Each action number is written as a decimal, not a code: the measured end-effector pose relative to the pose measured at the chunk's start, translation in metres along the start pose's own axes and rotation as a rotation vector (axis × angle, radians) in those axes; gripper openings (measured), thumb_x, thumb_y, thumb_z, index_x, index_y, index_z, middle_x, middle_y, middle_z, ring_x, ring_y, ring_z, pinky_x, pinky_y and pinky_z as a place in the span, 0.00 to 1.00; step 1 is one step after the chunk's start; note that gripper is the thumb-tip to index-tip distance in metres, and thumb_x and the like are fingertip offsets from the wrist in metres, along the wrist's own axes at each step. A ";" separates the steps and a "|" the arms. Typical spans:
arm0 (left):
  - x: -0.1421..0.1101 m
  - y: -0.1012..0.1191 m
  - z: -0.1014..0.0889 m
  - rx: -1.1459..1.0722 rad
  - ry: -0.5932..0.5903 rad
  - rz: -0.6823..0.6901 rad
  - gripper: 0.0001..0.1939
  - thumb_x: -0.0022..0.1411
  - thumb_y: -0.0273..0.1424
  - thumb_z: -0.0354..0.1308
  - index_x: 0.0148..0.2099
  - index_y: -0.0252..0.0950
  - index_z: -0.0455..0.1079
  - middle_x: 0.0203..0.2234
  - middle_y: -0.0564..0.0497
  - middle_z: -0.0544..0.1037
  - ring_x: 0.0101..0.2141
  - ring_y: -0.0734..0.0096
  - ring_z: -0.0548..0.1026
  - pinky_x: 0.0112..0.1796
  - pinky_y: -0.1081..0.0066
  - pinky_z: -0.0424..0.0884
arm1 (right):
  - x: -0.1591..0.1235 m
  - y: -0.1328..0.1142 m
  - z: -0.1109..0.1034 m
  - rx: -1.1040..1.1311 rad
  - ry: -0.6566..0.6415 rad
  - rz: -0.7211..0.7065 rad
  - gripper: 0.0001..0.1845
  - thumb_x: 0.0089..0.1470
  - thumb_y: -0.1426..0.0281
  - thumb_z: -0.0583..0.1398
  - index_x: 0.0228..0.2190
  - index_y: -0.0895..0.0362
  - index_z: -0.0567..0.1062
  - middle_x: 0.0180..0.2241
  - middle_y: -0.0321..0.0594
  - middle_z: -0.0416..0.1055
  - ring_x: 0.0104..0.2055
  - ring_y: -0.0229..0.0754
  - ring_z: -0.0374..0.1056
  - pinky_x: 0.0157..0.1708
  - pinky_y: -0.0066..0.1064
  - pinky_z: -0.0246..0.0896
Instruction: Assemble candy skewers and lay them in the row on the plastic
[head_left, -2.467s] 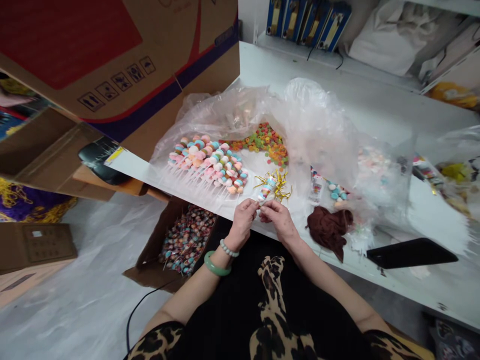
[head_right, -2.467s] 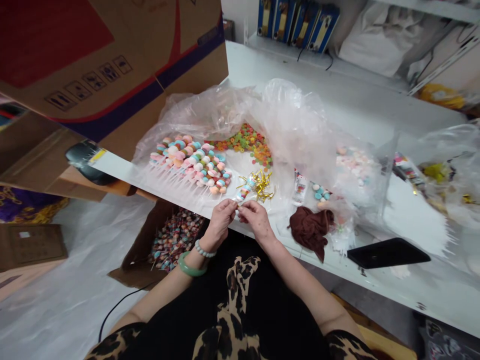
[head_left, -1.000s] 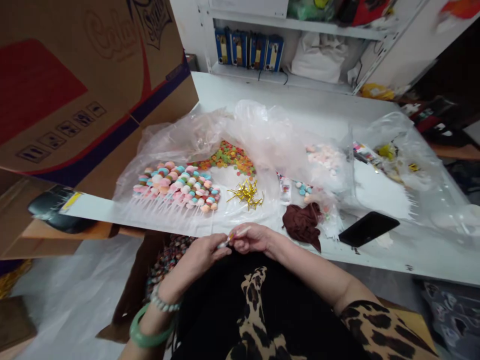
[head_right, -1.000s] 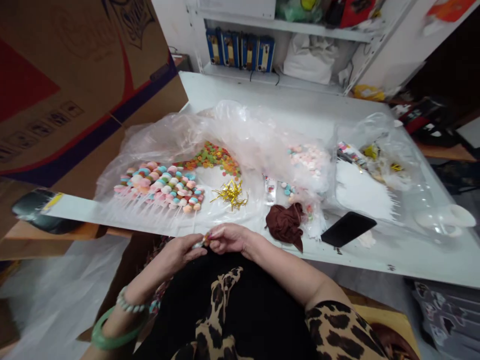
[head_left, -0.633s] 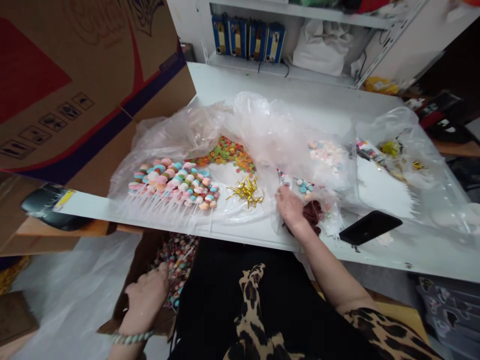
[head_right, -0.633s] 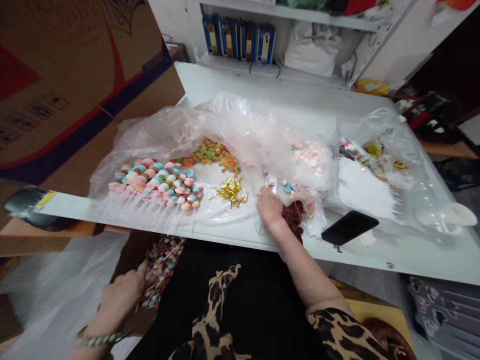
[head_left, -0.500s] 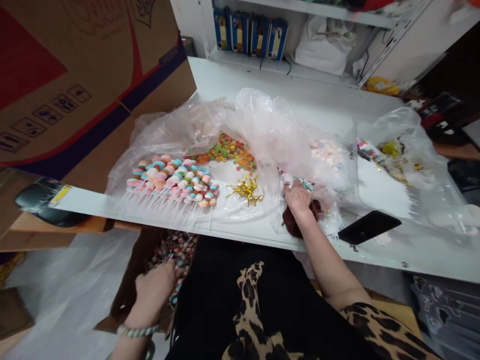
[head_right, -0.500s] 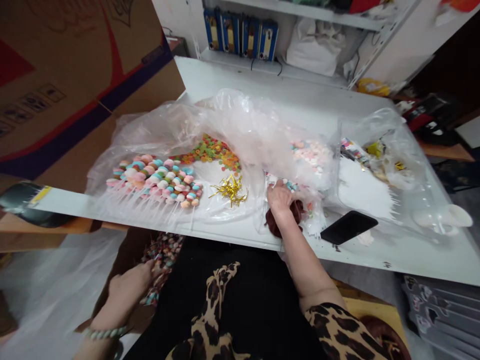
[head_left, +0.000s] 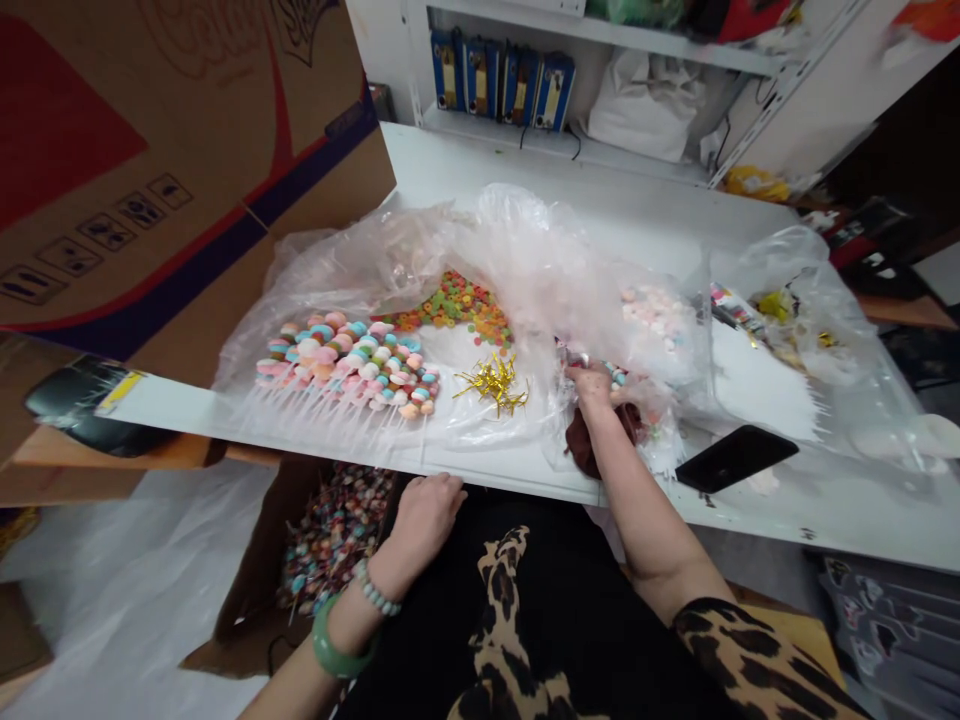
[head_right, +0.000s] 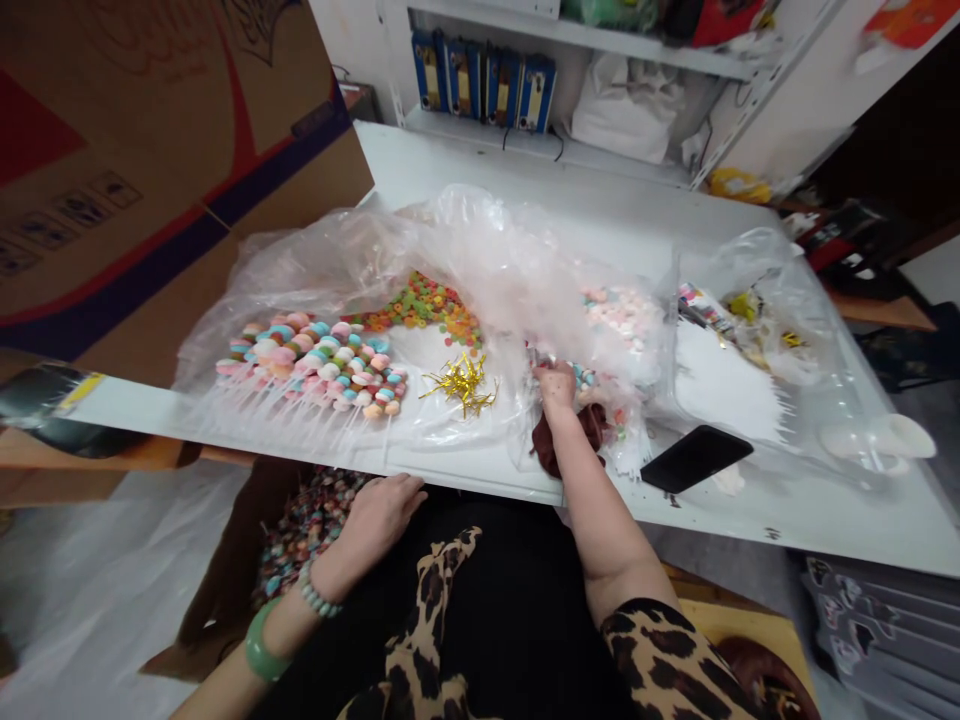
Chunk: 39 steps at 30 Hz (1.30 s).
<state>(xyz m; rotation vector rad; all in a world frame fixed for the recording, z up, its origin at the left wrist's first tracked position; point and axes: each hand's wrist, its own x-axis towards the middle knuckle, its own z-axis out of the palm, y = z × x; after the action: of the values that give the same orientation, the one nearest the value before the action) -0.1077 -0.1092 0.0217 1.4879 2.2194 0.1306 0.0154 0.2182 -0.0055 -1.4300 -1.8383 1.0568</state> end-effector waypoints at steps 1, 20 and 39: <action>0.003 0.004 -0.001 -0.074 -0.001 0.018 0.12 0.66 0.32 0.49 0.36 0.36 0.73 0.32 0.44 0.78 0.35 0.62 0.75 0.39 0.67 0.64 | -0.004 -0.001 -0.005 0.020 0.016 0.049 0.08 0.45 0.67 0.58 0.26 0.61 0.69 0.17 0.29 0.63 0.22 0.34 0.60 0.25 0.28 0.55; 0.081 0.066 -0.001 -1.293 0.453 -0.213 0.27 0.52 0.41 0.66 0.52 0.37 0.71 0.55 0.41 0.69 0.46 0.62 0.71 0.43 0.66 0.69 | -0.149 -0.044 0.005 0.882 -0.398 0.531 0.16 0.31 0.68 0.68 0.27 0.58 0.75 0.24 0.34 0.74 0.25 0.37 0.66 0.30 0.29 0.63; 0.084 0.065 -0.042 -0.192 0.036 0.237 0.12 0.63 0.26 0.49 0.37 0.35 0.74 0.30 0.42 0.78 0.33 0.60 0.75 0.38 0.65 0.67 | -0.135 -0.067 -0.029 -0.534 -0.500 -0.870 0.23 0.58 0.77 0.52 0.55 0.62 0.68 0.45 0.54 0.74 0.47 0.50 0.69 0.49 0.42 0.61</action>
<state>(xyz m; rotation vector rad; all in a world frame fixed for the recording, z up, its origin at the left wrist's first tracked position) -0.0967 0.0001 0.0534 1.6445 1.9858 0.4365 0.0398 0.0874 0.0703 -0.4327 -2.8526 0.4934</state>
